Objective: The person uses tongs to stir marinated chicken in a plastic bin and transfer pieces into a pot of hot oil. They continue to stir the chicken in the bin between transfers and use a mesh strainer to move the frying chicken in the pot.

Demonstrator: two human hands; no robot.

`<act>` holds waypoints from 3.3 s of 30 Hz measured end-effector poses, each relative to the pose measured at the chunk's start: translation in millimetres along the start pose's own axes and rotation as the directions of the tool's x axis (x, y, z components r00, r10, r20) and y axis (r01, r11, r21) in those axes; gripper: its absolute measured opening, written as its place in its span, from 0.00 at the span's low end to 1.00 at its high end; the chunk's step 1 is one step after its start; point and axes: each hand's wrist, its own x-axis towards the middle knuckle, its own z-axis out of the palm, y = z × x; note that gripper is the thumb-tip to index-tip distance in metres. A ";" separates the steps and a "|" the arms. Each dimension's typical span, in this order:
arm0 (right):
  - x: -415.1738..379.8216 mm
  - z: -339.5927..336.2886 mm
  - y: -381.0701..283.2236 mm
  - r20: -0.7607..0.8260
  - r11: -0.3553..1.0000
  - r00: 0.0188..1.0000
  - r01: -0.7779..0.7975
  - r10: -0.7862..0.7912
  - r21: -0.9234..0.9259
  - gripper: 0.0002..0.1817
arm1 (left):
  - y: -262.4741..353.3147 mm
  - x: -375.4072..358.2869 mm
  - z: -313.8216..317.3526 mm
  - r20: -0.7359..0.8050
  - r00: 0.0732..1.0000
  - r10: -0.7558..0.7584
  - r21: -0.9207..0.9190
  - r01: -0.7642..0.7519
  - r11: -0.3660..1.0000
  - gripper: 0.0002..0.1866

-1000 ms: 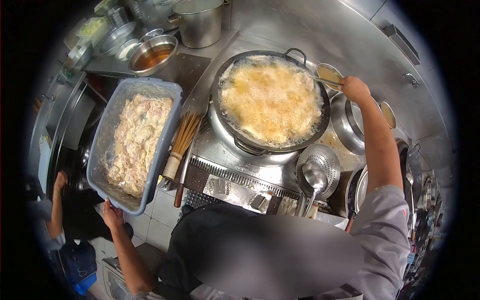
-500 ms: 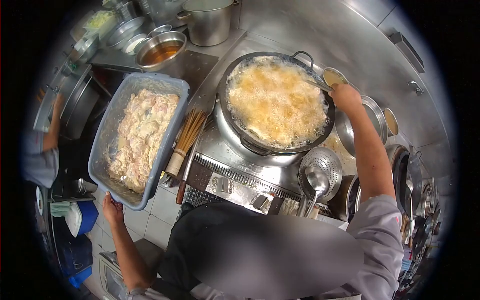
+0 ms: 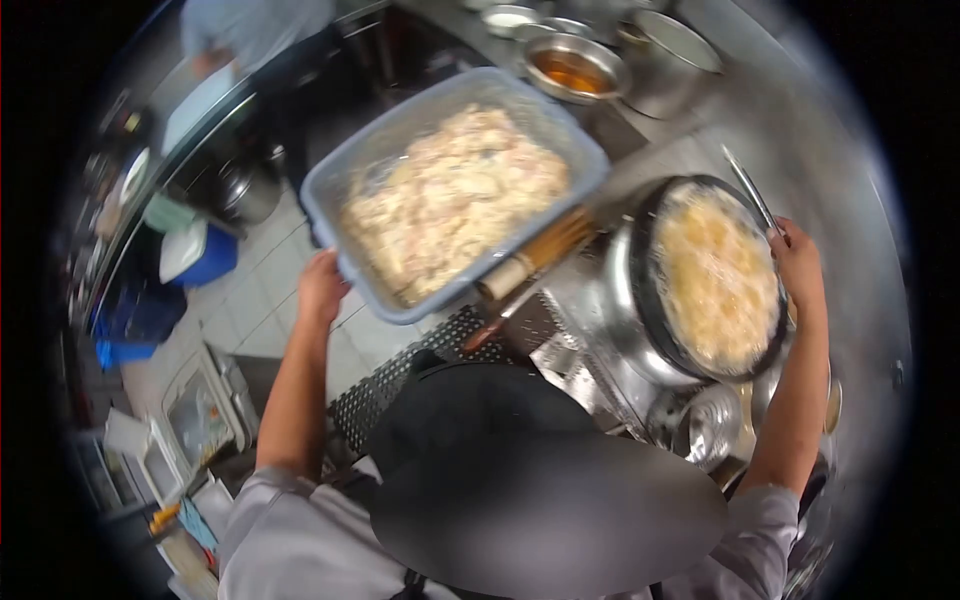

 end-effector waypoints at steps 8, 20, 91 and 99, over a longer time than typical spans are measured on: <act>19.0 150.3 -259.5 0.293 0.888 0.864 0.451 -0.409 -0.091 0.17 | 36.5 -10.0 7.0 0.111 0.956 -0.273 -0.304 0.294 0.906 0.08; 70.2 343.7 -373.7 0.738 0.972 0.666 -0.225 0.105 0.065 0.23 | 38.0 0.7 -7.1 0.233 0.918 -0.320 -0.264 0.377 0.888 0.08; 48.0 91.6 -237.1 0.126 0.951 0.991 -0.003 -0.038 0.310 0.15 | 26.0 6.8 -8.8 0.275 0.936 -0.220 -0.272 0.295 0.916 0.09; -39.8 -38.2 -124.8 -0.089 0.943 0.972 -0.185 0.217 0.276 0.17 | 28.6 3.9 -8.5 0.262 0.944 -0.199 -0.313 0.278 0.908 0.12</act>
